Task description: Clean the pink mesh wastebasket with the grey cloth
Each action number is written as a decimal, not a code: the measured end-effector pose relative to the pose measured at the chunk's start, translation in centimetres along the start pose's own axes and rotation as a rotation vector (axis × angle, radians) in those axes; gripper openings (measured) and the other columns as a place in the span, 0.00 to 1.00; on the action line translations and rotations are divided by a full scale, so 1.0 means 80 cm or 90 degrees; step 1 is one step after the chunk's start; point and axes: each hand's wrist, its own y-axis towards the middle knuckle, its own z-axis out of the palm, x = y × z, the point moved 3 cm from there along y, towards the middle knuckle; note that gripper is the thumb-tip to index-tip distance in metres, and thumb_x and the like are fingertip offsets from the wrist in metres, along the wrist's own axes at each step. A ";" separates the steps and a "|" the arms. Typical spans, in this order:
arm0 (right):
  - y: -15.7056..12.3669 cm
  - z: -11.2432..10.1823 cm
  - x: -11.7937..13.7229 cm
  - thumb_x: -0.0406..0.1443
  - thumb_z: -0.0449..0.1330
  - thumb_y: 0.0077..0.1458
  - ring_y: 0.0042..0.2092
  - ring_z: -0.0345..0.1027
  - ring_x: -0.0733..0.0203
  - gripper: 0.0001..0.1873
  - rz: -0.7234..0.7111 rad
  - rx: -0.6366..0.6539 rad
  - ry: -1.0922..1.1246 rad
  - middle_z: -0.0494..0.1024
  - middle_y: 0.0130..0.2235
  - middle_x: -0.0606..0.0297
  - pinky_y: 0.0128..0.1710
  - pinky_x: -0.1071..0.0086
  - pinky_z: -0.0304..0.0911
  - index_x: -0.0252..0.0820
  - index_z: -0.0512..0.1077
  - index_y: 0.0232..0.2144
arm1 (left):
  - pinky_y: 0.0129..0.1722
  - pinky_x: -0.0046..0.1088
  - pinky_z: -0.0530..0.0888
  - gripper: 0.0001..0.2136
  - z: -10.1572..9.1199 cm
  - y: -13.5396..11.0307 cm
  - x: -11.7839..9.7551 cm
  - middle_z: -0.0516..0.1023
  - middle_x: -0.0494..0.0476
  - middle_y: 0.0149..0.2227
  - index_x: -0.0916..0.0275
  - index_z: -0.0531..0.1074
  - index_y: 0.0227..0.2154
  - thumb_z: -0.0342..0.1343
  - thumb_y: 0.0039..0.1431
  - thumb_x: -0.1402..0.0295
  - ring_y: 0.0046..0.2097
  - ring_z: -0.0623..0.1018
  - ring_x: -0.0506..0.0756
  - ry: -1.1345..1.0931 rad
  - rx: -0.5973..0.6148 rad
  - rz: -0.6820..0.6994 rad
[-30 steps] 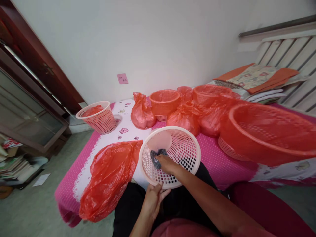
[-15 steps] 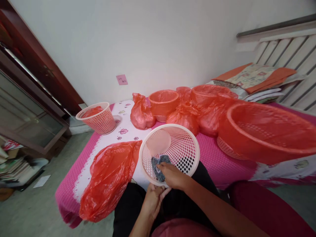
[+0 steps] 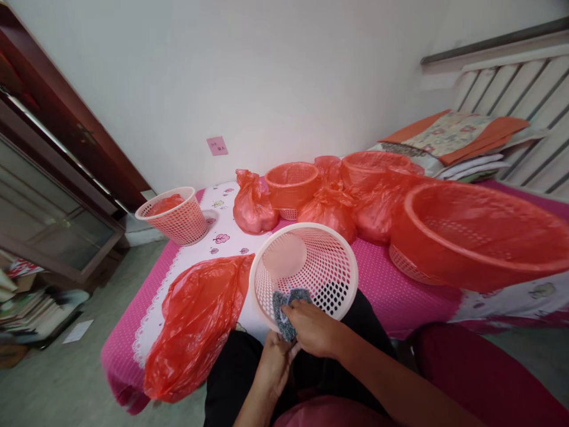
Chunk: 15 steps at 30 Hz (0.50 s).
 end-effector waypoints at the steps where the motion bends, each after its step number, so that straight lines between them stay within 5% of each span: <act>1: -0.002 -0.003 0.002 0.27 0.62 0.51 0.52 0.71 0.43 0.25 -0.007 0.002 0.001 0.77 0.51 0.45 0.51 0.59 0.63 0.35 0.72 0.54 | 0.56 0.45 0.76 0.09 0.000 0.001 0.001 0.87 0.62 0.39 0.62 0.80 0.29 0.68 0.41 0.77 0.50 0.83 0.67 0.005 0.001 0.000; 15: -0.009 -0.025 0.003 0.27 0.58 0.50 0.48 0.74 0.50 0.19 -0.089 -0.015 0.145 0.80 0.46 0.53 0.49 0.65 0.64 0.38 0.74 0.46 | 0.59 0.48 0.74 0.12 -0.007 0.002 0.004 0.87 0.62 0.41 0.60 0.81 0.34 0.70 0.44 0.74 0.54 0.81 0.69 -0.001 0.005 0.001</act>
